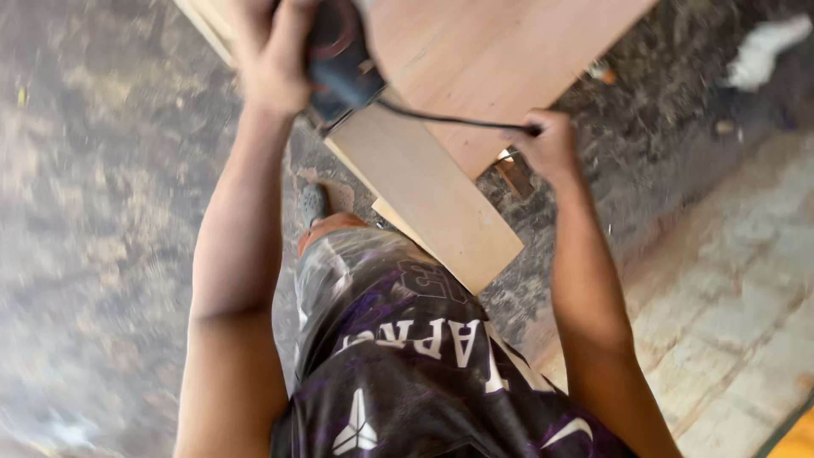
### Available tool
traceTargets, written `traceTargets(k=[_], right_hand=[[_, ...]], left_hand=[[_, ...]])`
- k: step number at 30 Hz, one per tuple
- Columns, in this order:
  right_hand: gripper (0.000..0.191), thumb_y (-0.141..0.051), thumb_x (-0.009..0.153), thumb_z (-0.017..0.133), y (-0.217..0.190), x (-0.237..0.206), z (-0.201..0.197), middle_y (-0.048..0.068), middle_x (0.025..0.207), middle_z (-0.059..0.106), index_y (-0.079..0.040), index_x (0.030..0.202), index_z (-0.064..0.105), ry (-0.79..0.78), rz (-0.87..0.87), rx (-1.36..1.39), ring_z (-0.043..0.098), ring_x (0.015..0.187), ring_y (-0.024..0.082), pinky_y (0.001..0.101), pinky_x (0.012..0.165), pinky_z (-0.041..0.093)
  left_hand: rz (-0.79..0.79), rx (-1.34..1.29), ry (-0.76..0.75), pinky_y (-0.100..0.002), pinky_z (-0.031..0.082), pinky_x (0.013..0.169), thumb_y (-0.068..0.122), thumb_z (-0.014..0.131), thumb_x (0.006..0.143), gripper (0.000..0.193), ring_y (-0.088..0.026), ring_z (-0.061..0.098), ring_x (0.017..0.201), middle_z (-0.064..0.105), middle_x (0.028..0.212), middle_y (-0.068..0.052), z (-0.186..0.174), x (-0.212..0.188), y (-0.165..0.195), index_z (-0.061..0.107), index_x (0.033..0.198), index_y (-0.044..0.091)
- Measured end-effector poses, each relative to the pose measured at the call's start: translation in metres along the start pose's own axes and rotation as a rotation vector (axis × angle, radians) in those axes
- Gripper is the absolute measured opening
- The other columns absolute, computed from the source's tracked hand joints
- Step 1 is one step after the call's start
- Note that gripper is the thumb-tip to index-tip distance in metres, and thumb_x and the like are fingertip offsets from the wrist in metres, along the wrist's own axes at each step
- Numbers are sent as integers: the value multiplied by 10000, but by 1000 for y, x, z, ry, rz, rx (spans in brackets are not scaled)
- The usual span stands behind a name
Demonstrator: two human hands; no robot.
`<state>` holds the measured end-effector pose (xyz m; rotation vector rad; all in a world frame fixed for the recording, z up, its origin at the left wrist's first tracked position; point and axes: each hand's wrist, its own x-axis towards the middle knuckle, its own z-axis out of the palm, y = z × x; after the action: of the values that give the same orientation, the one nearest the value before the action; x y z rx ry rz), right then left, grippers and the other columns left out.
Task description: The person uses an electric sander to smooth the surface of a large wooden board. They move the sander back and forth across the board and along its edges, occasionally adjusting their position to reach different areas.
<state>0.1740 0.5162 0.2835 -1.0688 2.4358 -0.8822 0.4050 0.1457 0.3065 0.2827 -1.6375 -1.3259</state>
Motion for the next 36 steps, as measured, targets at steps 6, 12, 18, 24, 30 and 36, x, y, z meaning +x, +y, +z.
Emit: traceTargets(k=[6, 12, 18, 24, 30, 36], right_hand=[[329, -209, 976, 801, 79, -66, 34, 48, 674, 583, -9, 799, 610, 102, 239, 44, 480, 632, 99, 315, 550, 409], [125, -178, 1002, 599, 133, -133, 60, 84, 891, 673, -107, 1034, 698, -84, 685, 106, 607, 682, 168, 348, 576, 520], [214, -61, 932, 558, 182, -200, 63, 86, 948, 692, -109, 1038, 738, 205, 827, -58, 640, 722, 146, 343, 575, 527], [377, -257, 1148, 527, 210, -163, -57, 113, 708, 624, -35, 891, 691, 755, 479, -71, 502, 518, 180, 364, 460, 393], [313, -162, 858, 798, 55, -118, -87, 236, 1051, 727, 49, 1078, 729, -265, -37, -198, 691, 959, 395, 499, 779, 536], [341, -147, 983, 678, -145, -29, -83, 148, 1304, 707, -9, 1294, 665, 8, -326, 73, 691, 1241, 231, 382, 1083, 563]], left_hand=[[8, -99, -189, -280, 513, 772, 241, 522, 1069, 389, -192, 670, 831, 716, 922, -137, 1, 8, 61, 728, 1125, -85], [-44, -139, -252, -268, 521, 727, 241, 529, 1059, 400, -185, 675, 786, 731, 890, -146, 52, -28, 90, 730, 1157, -91], [-50, -84, -198, -263, 505, 663, 224, 542, 1020, 392, -201, 673, 742, 727, 909, -167, 89, -79, 115, 722, 1142, -103], [40, -44, -146, -286, 527, 652, 260, 486, 1027, 445, -204, 685, 719, 718, 889, -165, 104, -72, 110, 733, 1105, -102], [-13, 222, -74, -345, 566, 866, 261, 506, 993, 409, -242, 721, 906, 774, 993, -151, 61, -54, 114, 765, 1079, -44], [-111, -23, -87, -317, 580, 809, 269, 515, 954, 387, -198, 719, 864, 752, 930, -115, 34, -8, 84, 735, 1072, -28]])
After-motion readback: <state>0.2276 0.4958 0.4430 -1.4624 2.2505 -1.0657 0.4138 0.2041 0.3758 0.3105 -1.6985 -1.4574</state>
